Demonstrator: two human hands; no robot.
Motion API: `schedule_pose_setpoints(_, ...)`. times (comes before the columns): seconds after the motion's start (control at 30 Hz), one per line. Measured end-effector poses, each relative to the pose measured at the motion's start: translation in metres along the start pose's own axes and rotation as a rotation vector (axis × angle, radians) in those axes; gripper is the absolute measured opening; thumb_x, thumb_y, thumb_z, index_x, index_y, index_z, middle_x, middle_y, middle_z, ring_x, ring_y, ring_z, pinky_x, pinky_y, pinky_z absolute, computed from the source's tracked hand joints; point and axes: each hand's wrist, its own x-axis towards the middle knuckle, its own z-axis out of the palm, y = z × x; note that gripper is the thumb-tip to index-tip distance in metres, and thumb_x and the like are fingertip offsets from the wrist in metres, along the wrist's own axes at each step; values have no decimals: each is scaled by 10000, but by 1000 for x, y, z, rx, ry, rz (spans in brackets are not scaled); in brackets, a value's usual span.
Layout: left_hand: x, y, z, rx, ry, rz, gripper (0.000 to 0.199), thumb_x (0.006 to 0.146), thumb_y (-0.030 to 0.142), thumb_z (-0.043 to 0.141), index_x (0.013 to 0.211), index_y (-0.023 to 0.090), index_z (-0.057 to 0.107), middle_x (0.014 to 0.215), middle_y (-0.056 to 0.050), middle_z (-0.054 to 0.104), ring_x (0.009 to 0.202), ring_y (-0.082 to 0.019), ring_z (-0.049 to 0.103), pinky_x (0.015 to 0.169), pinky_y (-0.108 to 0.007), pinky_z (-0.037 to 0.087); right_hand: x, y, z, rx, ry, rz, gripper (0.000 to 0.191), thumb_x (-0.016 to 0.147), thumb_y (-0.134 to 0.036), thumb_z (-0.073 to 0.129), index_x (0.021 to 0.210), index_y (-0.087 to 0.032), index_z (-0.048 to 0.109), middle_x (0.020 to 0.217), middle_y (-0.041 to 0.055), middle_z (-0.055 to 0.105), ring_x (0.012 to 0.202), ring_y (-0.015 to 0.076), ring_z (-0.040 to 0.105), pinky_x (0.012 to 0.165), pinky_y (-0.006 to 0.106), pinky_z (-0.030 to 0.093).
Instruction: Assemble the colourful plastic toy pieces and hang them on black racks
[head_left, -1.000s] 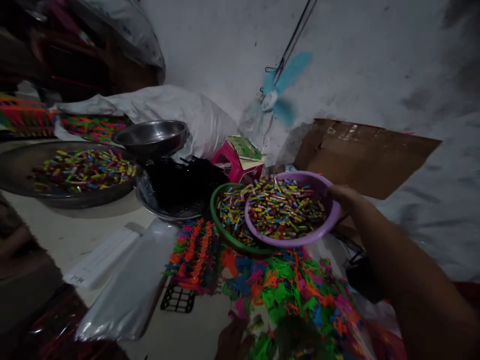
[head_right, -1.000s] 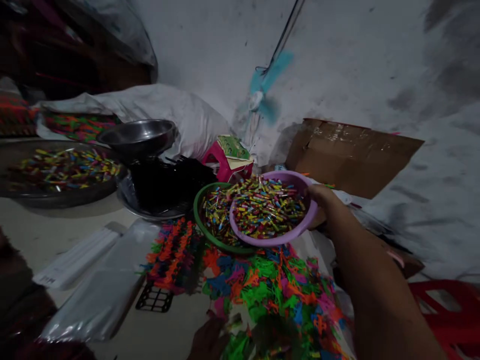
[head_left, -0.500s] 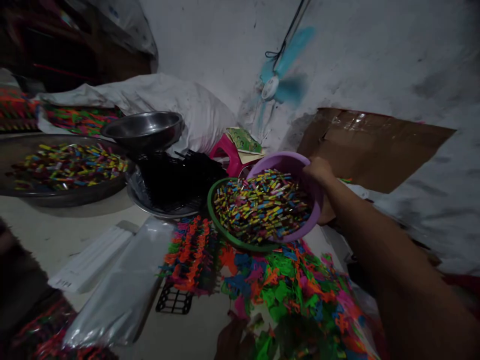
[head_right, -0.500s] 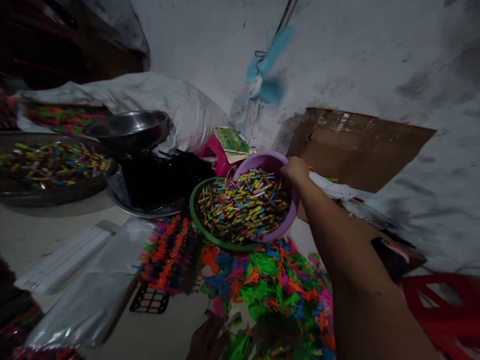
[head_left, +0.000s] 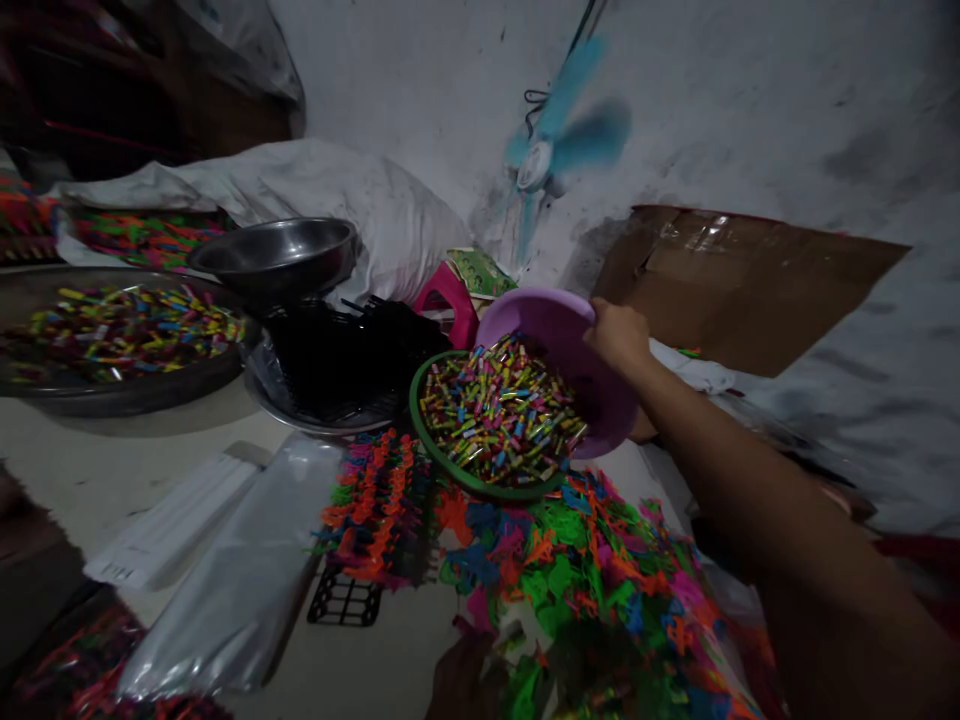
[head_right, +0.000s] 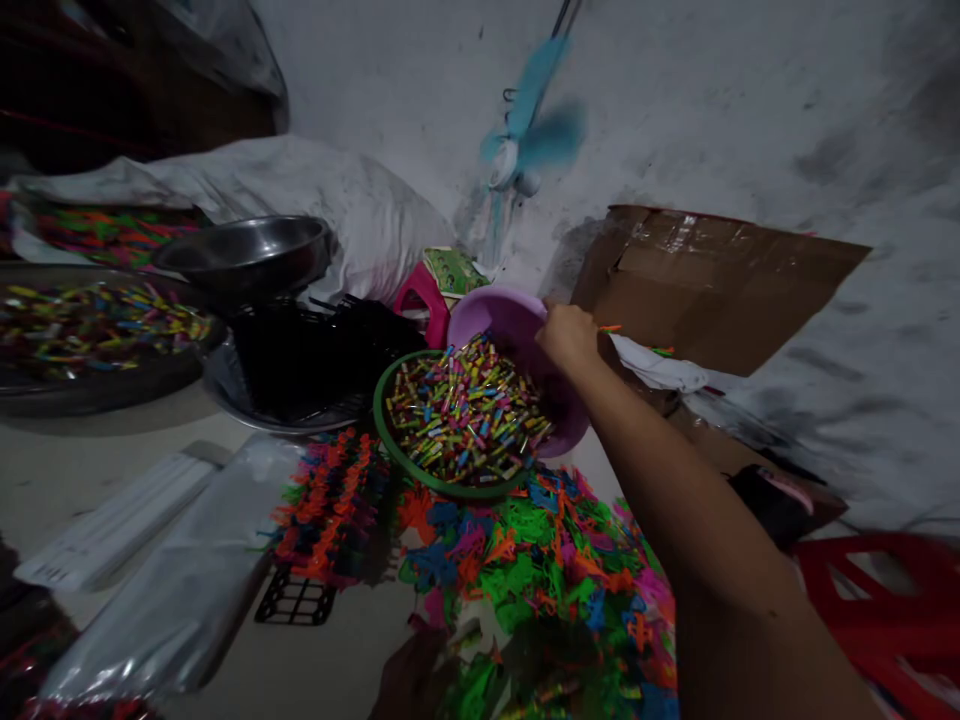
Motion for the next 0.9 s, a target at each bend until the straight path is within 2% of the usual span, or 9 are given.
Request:
schedule_pose_setpoints(0.1, -3, 4, 5, 21, 52, 22, 298, 801, 314, 448, 1063, 291, 587, 949, -60, 651, 786, -175, 610, 663, -296, 503, -15, -5, 7, -20, 139, -45, 442, 785, -166, 421, 1226, -201, 419, 984, 146, 618, 896, 292, 581, 726, 367, 428)
schedule_pose_setpoints(0.27, -12, 7, 8, 57, 132, -11, 317, 804, 222, 459, 1103, 283, 543, 938, -57, 652, 871, -181, 603, 696, -285, 496, -48, -6, 23, 42, 292, -182, 544, 737, -129, 442, 1266, -240, 381, 1170, 103, 557, 943, 282, 574, 732, 393, 472)
schedule_pose_setpoints(0.47, -9, -1, -13, -41, -56, 139, 359, 781, 379, 506, 1125, 277, 532, 1100, -78, 604, 1030, -210, 546, 787, -311, 475, -73, 4, 47, 70, 372, -278, 652, 683, -77, 450, 1305, -240, 344, 1330, 45, 430, 1196, 310, 406, 802, 427, 494)
schedule_pose_setpoints(0.6, -4, 4, -22, -34, -95, 39, 368, 763, 374, 529, 1114, 263, 536, 1141, -99, 575, 1085, -236, 506, 846, -353, 440, -78, 11, 58, 86, 401, -294, 650, 683, -63, 439, 1306, -231, 356, 1339, 28, 418, 1222, 279, 383, 849, 411, 482)
schedule_pose_setpoints(0.77, 0, 5, -25, -86, -71, 107, 410, 747, 406, 524, 1120, 236, 535, 1163, -116, 550, 1106, -238, 481, 833, -341, 438, -94, 15, 55, 88, 418, -318, 599, 693, -60, 432, 1269, -227, 407, 1347, 13, 402, 1268, 251, 313, 834, 367, 489)
schedule_pose_setpoints(0.9, 2, 8, -30, -81, -134, 53, 430, 735, 364, 533, 1143, 227, 524, 1209, -122, 519, 1137, -259, 451, 867, -375, 415, -102, 19, 39, 123, 411, -269, 650, 679, -48, 442, 1292, -253, 371, 1364, 2, 376, 1293, 250, 254, 854, 375, 475)
